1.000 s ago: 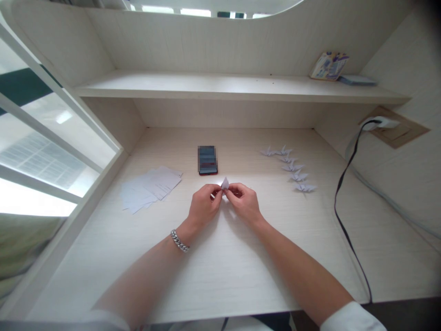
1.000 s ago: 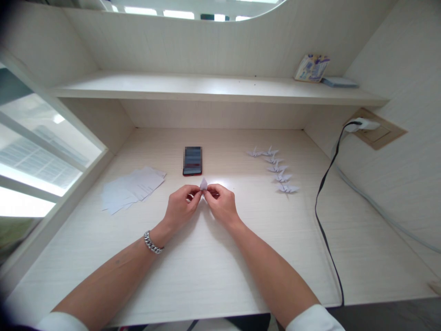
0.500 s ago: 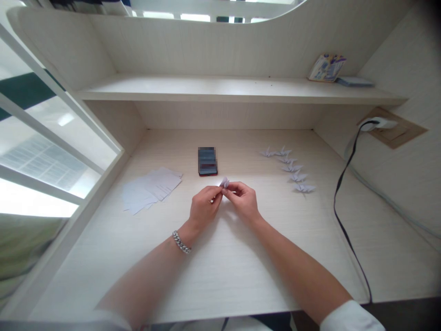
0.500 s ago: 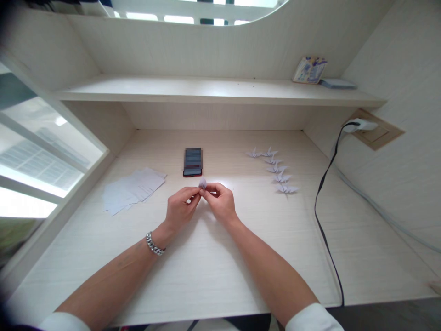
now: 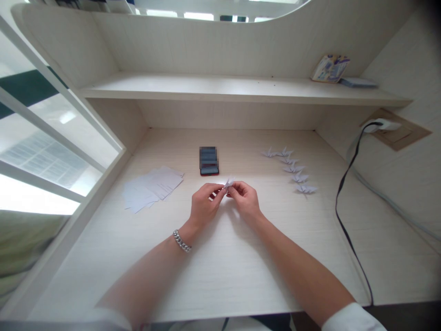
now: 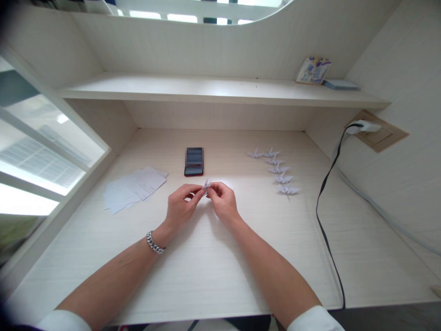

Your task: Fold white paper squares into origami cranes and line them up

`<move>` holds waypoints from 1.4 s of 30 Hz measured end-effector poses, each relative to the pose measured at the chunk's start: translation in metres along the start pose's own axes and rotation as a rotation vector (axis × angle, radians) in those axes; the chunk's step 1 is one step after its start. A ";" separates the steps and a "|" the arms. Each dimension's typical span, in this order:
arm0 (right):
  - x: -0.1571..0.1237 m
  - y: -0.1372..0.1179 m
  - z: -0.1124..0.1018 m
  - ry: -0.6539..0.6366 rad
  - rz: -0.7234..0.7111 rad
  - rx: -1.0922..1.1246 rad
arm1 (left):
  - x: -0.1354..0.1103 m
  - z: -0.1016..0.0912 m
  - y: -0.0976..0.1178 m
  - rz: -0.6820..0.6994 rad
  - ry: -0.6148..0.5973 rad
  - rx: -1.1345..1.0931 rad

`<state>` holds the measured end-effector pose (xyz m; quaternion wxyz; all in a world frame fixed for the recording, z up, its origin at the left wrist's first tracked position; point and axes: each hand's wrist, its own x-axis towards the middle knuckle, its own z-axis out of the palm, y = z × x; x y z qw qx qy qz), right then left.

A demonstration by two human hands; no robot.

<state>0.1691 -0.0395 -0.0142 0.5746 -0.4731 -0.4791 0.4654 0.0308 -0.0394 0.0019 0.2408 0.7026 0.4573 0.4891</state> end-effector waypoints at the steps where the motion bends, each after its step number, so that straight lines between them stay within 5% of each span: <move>1: 0.000 0.000 0.000 -0.004 -0.002 0.003 | 0.000 0.000 0.000 0.015 -0.011 -0.003; 14: -0.002 -0.003 0.000 0.011 -0.012 -0.064 | -0.001 0.001 0.001 0.068 0.026 -0.035; 28: -0.005 -0.004 -0.001 -0.041 -0.089 -0.248 | 0.000 -0.001 -0.001 -0.089 -0.005 -0.005; 42: -0.002 0.003 -0.002 -0.103 -0.012 -0.178 | 0.004 0.007 -0.023 -0.413 -0.115 -0.443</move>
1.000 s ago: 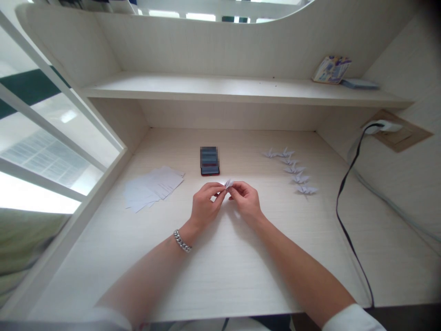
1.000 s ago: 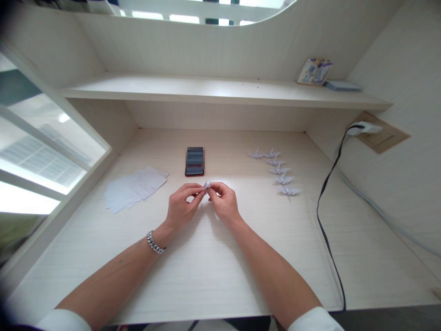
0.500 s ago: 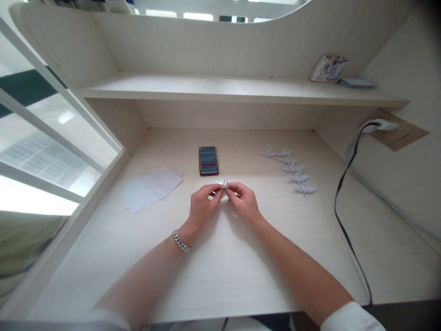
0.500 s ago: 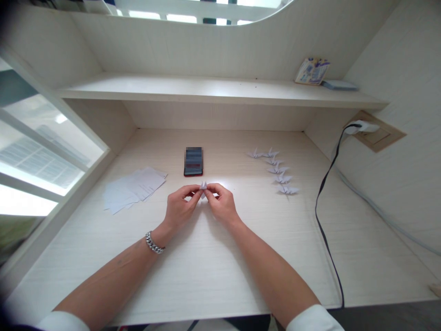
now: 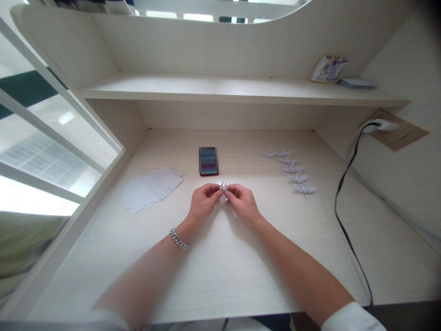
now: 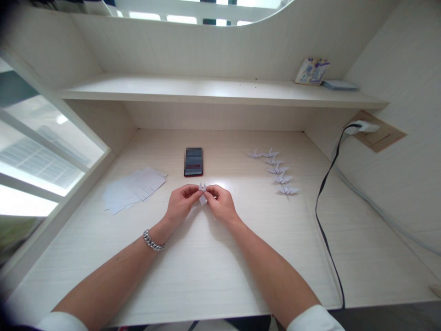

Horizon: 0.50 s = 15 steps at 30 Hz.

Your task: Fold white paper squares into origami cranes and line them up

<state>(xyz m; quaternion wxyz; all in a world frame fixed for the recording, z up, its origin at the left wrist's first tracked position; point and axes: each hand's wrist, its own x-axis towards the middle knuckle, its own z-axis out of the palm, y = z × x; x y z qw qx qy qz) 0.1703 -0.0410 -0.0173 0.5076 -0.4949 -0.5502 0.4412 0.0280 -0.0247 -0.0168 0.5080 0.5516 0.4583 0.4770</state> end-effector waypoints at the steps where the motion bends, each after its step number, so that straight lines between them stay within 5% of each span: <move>1: 0.000 0.000 0.000 0.007 0.007 0.023 | 0.000 0.000 0.000 -0.008 0.001 -0.013; 15: 0.002 -0.006 0.000 0.042 0.141 0.188 | 0.003 -0.002 0.002 -0.095 0.019 -0.081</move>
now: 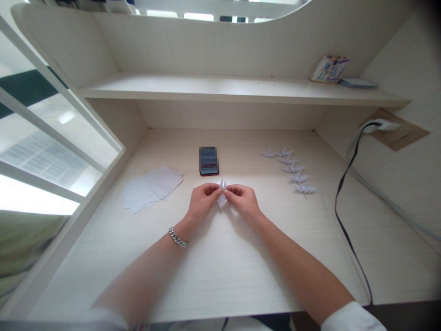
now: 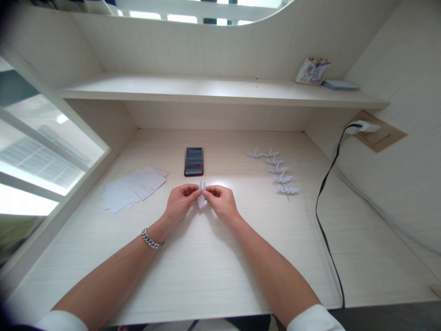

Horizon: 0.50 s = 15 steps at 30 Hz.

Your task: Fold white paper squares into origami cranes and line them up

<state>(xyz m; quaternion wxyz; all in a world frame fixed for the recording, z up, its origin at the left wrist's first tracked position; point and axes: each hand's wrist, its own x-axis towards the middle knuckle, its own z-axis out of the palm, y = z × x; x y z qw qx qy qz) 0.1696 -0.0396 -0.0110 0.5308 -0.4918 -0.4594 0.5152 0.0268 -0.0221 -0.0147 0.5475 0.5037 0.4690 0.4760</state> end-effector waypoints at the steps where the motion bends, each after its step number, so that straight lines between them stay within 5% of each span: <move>1: 0.000 0.000 0.000 0.003 -0.003 0.001 | 0.000 0.000 0.000 -0.002 -0.002 -0.010; 15: -0.001 0.001 -0.002 -0.054 0.025 0.026 | -0.006 0.002 0.011 0.064 0.045 0.165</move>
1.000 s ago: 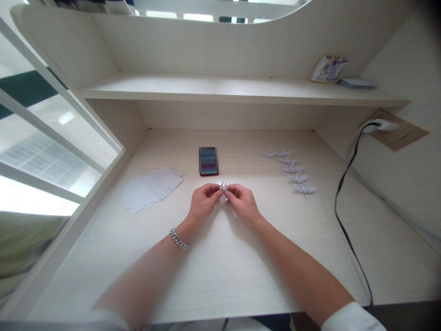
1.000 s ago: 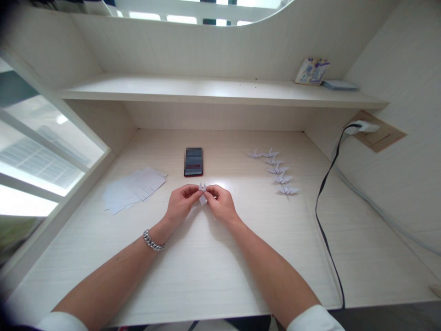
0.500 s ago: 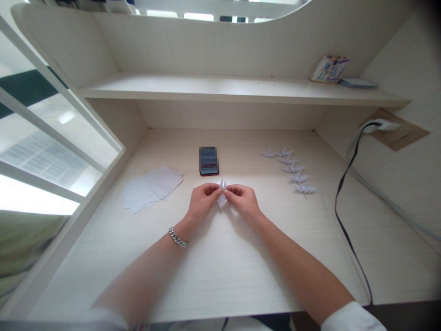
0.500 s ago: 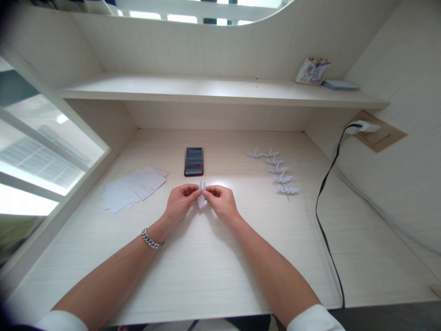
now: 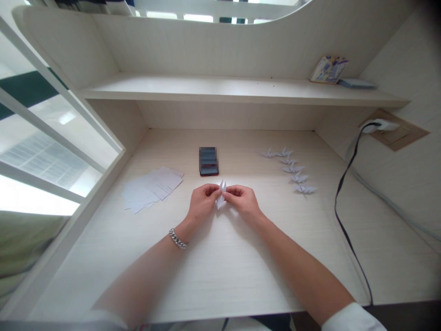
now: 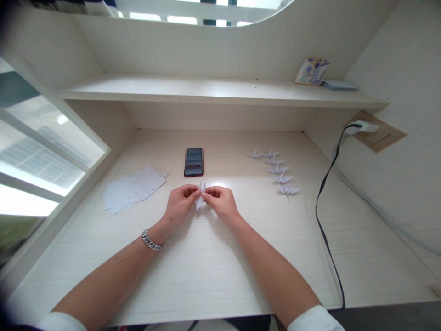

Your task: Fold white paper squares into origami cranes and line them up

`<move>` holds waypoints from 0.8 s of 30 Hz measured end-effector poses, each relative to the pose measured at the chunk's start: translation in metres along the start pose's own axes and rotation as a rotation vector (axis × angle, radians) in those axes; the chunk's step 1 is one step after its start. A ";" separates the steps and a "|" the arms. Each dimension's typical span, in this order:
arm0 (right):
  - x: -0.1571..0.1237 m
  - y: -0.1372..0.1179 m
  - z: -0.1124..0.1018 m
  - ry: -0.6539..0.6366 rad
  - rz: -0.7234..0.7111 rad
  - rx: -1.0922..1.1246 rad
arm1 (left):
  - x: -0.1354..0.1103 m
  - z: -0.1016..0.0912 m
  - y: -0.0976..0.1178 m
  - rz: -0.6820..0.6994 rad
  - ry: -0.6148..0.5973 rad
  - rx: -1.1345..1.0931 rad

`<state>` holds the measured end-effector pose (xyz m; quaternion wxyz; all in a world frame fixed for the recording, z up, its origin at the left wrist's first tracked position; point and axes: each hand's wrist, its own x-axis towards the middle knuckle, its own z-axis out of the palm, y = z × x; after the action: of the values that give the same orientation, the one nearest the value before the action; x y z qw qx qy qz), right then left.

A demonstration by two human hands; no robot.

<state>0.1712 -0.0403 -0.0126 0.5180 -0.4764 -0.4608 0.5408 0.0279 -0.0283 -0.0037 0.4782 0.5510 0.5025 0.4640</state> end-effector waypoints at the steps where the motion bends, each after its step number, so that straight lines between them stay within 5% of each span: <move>1: 0.000 0.000 0.000 0.005 0.000 -0.001 | 0.000 0.000 0.000 0.003 -0.003 0.001; 24: -0.003 -0.005 0.003 0.018 0.026 0.106 | -0.003 0.000 0.001 0.043 0.028 0.048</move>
<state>0.1687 -0.0428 -0.0076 0.5395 -0.4591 -0.4208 0.5666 0.0280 -0.0309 -0.0026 0.4477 0.5662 0.5082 0.4698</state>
